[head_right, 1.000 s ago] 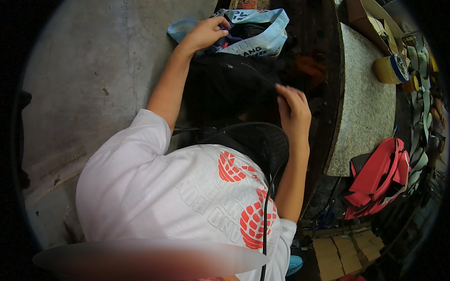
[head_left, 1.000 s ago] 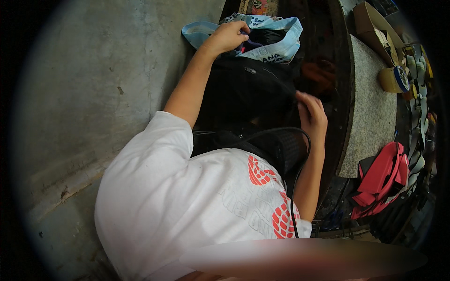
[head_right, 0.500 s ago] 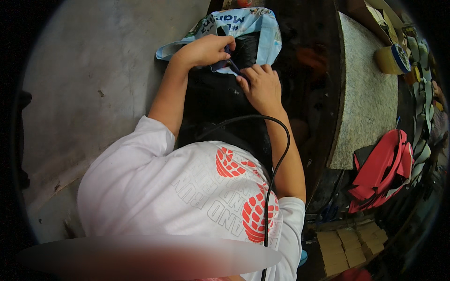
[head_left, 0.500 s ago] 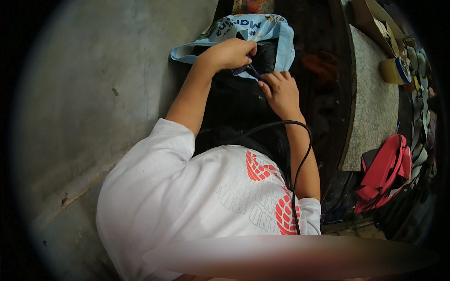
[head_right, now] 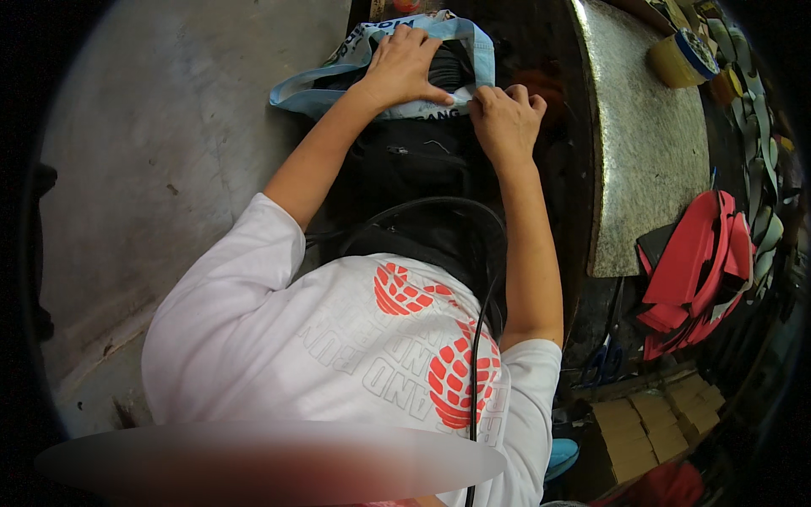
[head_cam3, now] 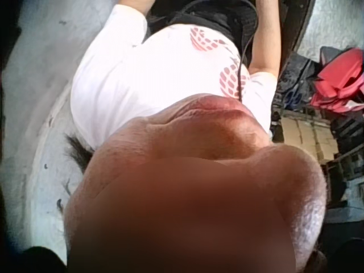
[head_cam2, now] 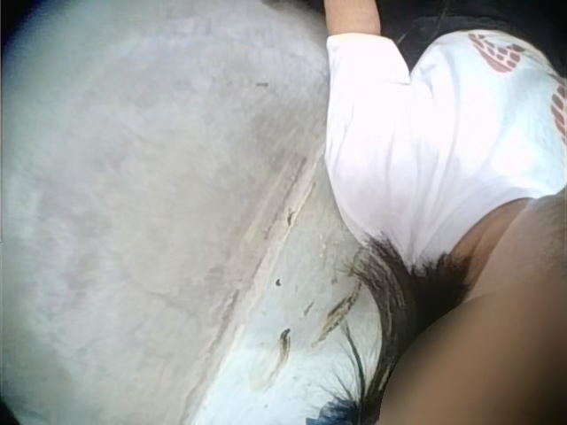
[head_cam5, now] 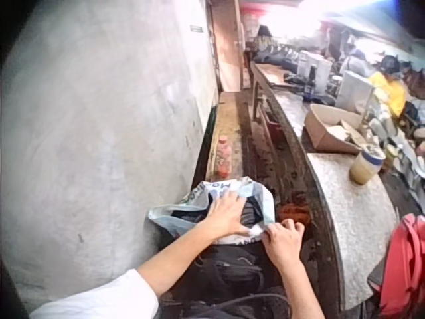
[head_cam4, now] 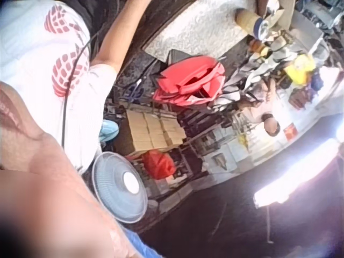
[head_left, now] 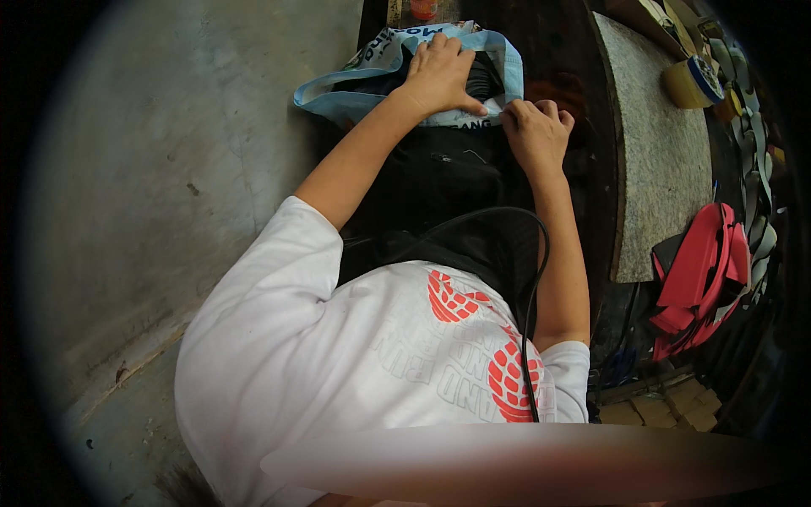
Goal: The person assembles pink sandals by attaching black straps to pink soles using a yellow adhesive. They then cut white fabric pieces and attach them to the sandals. Finally, they place the finished sandals into a bag.
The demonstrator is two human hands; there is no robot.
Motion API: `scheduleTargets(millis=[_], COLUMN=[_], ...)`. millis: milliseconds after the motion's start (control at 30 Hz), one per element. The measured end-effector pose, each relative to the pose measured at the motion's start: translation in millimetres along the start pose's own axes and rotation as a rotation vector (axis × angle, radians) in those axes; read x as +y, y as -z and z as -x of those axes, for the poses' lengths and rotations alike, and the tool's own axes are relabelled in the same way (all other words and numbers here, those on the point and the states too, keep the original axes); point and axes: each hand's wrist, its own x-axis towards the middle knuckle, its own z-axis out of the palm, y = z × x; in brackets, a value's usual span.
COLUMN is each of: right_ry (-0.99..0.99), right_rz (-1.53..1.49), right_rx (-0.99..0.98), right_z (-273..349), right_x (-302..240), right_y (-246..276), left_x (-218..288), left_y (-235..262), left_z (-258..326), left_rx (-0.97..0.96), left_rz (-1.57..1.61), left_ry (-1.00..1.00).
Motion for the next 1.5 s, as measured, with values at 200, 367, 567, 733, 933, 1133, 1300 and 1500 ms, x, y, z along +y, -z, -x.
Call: scheduleTargets(millis=[200, 367, 567, 733, 933, 1133, 1300, 1500], right_ry=[0.029, 0.021, -0.023, -0.088, 0.326, 0.345, 0.318, 0.281], right_rz=[-0.008, 0.013, 0.062, 0.023, -0.334, -0.45, -0.499, -0.548], right_rx=[0.038, 0.02, -0.184, -0.221, 0.222, -0.034, 0.018, 0.026], right_z=[5, -8, -28, -43, -72, -70, -62, -72], right_x=[7, 8, 0, -6, -41, -51, -40, -45], right_y=[-10, -16, -35, -22, -14, -34, -40, -40], left_x=[-14, -20, -60, -120, -130, -96, -92, -99], left_y=[1, 3, -2, 14, 11, 4, 9, 42], left_z=[-13, -9, 5, 3, 39, 53, 54, 52], left_rx=[-0.063, -0.169, -0.035, 0.475, 0.013, -0.076, -0.014, 0.085], left_rz=[0.058, 0.194, 0.328, 0.634, 0.565, 0.55, 0.624, 0.499], left_ry=[0.029, 0.105, -0.042, 0.05, 0.26, 0.262, 0.293, 0.344])
